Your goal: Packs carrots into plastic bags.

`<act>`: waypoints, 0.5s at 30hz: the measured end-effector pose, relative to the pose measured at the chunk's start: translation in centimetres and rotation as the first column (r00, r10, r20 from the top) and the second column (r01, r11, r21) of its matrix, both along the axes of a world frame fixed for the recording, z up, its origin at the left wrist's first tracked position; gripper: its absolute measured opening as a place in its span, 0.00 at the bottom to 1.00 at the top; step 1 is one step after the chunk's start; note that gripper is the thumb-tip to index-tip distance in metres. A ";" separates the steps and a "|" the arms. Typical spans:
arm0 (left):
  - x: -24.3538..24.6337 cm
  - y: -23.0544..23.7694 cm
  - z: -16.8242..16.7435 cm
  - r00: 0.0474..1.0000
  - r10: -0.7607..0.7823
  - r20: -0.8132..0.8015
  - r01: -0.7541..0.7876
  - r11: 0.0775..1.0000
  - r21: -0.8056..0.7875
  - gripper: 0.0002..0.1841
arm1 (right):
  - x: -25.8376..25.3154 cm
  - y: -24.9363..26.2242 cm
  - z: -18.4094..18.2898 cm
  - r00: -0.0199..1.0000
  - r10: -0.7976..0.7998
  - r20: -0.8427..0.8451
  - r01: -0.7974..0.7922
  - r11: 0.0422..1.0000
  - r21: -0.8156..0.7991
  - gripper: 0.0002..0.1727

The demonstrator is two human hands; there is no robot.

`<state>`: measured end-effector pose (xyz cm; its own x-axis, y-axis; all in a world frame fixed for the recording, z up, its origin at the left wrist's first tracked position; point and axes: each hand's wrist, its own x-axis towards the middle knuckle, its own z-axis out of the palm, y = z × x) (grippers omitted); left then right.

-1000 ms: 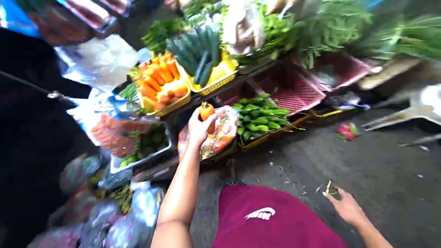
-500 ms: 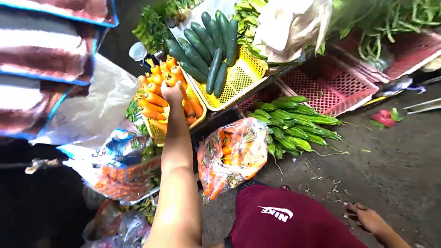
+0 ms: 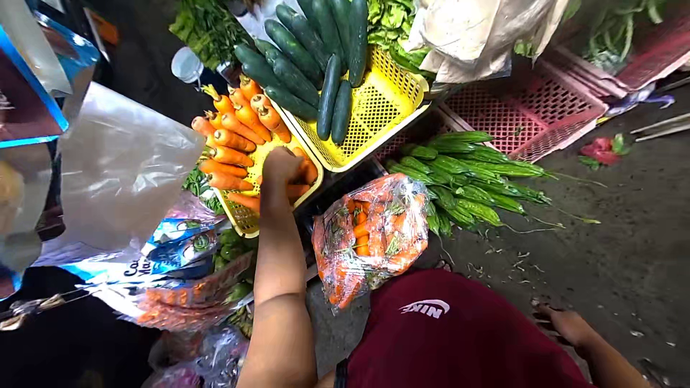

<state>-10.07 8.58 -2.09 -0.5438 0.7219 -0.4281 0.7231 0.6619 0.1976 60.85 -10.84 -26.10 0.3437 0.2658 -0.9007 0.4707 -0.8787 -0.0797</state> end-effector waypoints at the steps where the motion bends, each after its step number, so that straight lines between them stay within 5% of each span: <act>1: 1.2 -0.5 -0.7 0.996 -0.084 -0.013 0.083 0.992 -0.100 0.25 | -0.2 0.5 0.1 1.000 0.012 -0.004 -0.011 1.000 0.010 0.28; 7: 4.3 -0.7 -2.7 0.969 -0.195 -0.153 0.151 0.954 -0.260 0.32 | -0.5 3.8 -0.2 0.995 0.075 -0.070 -0.068 0.993 0.100 0.25; 12: 4.9 0.1 -3.1 0.989 0.023 -0.149 -0.051 0.981 -0.187 0.33 | 0.5 5.8 -1.5 0.987 0.139 -0.084 -0.132 0.988 0.082 0.26; 15: 5.6 -0.6 -2.6 0.981 0.131 -0.146 -0.150 0.981 -0.126 0.22 | 2.0 6.9 -0.9 0.969 0.233 -0.079 -0.229 0.972 0.056 0.25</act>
